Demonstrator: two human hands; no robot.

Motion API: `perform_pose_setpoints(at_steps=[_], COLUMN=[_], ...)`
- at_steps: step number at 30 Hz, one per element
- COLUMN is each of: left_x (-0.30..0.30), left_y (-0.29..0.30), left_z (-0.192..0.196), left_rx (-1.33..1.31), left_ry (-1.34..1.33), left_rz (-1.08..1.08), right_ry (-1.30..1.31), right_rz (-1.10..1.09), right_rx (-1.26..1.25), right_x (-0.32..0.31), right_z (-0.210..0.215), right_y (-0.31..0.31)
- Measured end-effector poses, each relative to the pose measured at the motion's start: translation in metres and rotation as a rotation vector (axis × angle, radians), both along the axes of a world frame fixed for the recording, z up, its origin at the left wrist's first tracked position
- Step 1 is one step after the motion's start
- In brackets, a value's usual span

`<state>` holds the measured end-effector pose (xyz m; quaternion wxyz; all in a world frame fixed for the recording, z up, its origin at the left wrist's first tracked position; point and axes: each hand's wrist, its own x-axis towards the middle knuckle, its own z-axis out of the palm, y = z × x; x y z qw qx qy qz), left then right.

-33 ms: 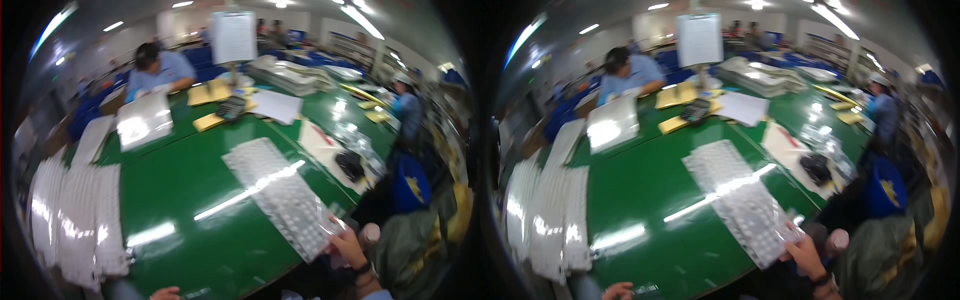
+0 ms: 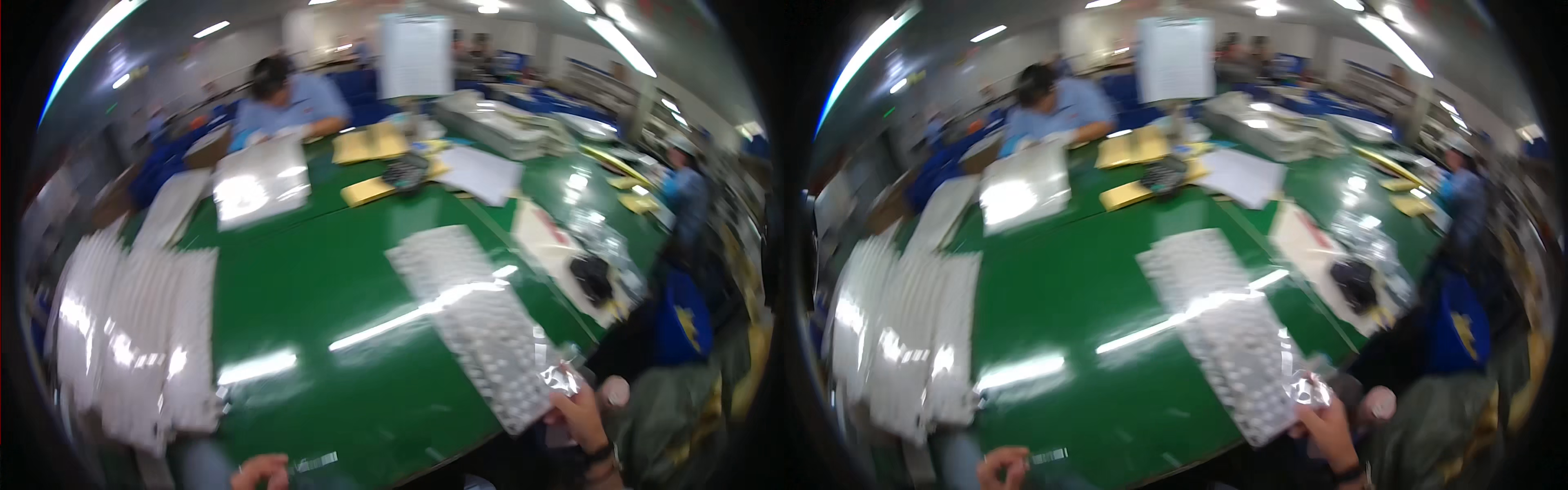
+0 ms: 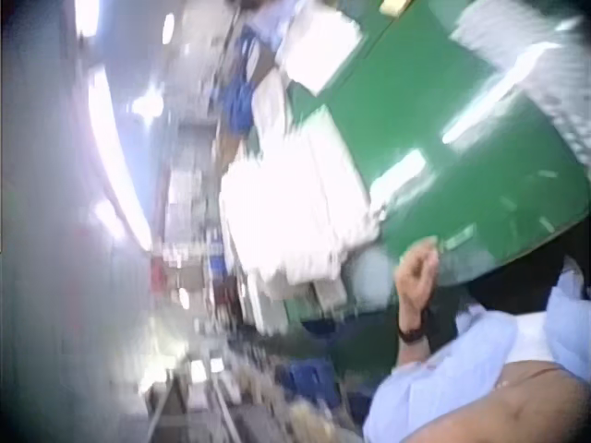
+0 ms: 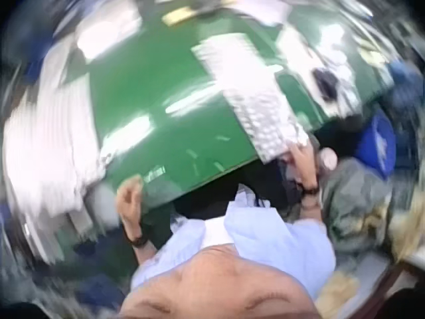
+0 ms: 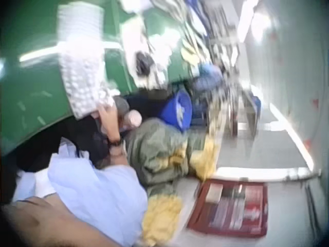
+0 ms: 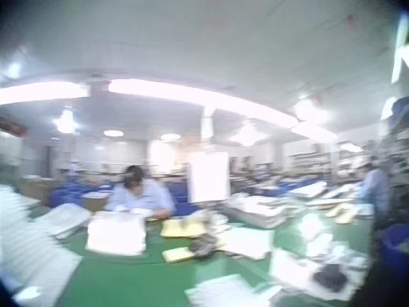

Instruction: Assembling keypad button membranes by placing small white plastic components into a clear sheet on a green factory table.

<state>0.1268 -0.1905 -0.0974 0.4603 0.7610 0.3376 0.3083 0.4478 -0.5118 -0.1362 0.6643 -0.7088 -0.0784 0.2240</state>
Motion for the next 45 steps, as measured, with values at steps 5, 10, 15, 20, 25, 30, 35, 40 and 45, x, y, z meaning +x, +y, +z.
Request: perform_pose_setpoints(at_steps=[5,10,15,20,25,30,35,40,45], left_x=[-0.015,-0.023,-0.022,-0.042,-0.045,-0.046,-0.04,-0.026,-0.018], left_y=[0.037,0.018,0.016,0.014,0.012,0.019,0.021,0.016,0.021], left_z=[-0.006,-0.007,-0.013,-0.025,-0.023,-0.031,-0.032,-0.028,-0.022], left_rx=[0.019,0.009,0.002,0.098,0.027,-0.036,0.048,0.031,0.095], left_ry=[0.01,0.008,0.038,0.033,0.167,0.085,0.127,0.194,0.18], left_rz=[0.12,0.141,-0.009,0.069,-0.016,0.005,-0.014,-0.009,-0.065], right_ry=[0.134,0.466,0.238,-0.168,-0.123,-0.092,-0.048,0.078,-0.251], right_rz=[-0.348,0.034,-0.087,-0.28,-0.239,-0.341,-0.39,-0.377,-0.759], right_rx=[-0.112,0.377,-0.077,0.185,0.436,0.476,0.467,0.525,0.071], right_x=[-0.033,-0.02,-0.021,-0.004,0.019,0.039,0.07,0.089,0.091], right_z=[-0.035,-0.063,-0.052,-0.039,-0.008,-0.022,-0.04,-0.042,-0.054], right_y=[-0.035,-0.03,-0.036,-0.016,0.009,-0.037,-0.064,-0.075,-0.091])
